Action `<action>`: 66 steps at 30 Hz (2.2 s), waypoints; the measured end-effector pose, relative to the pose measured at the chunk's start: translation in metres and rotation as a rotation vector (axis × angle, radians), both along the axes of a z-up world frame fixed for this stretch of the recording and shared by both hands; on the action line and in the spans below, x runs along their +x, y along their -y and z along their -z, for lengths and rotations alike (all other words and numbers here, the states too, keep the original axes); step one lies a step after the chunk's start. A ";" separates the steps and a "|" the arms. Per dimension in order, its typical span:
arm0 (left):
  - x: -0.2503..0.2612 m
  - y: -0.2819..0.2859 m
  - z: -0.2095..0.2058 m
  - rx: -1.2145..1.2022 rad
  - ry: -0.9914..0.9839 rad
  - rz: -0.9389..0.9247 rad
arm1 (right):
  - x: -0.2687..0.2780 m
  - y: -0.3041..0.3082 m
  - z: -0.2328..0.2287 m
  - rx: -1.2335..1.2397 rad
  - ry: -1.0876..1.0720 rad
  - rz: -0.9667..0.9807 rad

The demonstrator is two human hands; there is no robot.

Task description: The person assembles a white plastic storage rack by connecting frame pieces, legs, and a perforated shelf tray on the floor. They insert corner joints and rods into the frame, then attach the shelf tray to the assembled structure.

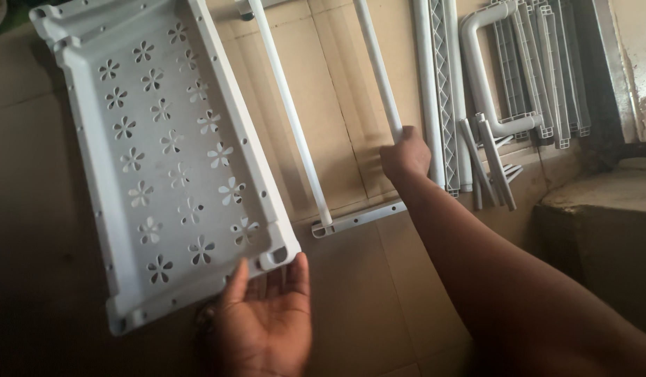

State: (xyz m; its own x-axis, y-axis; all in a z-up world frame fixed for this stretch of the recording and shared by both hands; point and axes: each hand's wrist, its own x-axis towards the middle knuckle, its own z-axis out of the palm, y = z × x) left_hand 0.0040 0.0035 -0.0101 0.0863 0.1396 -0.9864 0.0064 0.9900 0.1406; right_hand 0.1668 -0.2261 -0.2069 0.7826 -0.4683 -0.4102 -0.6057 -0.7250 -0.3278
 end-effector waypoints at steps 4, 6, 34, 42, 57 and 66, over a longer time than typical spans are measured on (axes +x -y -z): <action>-0.008 -0.013 0.008 0.049 -0.023 -0.057 | -0.008 0.010 0.010 -0.007 -0.067 -0.042; -0.015 -0.016 0.017 0.074 -0.044 -0.043 | -0.007 0.013 0.007 -0.044 -0.035 -0.119; -0.002 0.024 0.032 0.172 -0.183 0.565 | -0.030 0.002 -0.159 0.379 0.057 0.162; 0.018 0.032 -0.002 0.288 -0.086 0.849 | -0.034 0.015 -0.177 0.682 -0.095 0.333; 0.021 0.036 -0.004 0.298 0.011 0.837 | -0.091 -0.028 -0.220 0.070 0.093 -0.296; 0.009 0.033 0.011 0.048 0.053 0.971 | -0.177 -0.023 -0.218 0.543 0.247 -0.454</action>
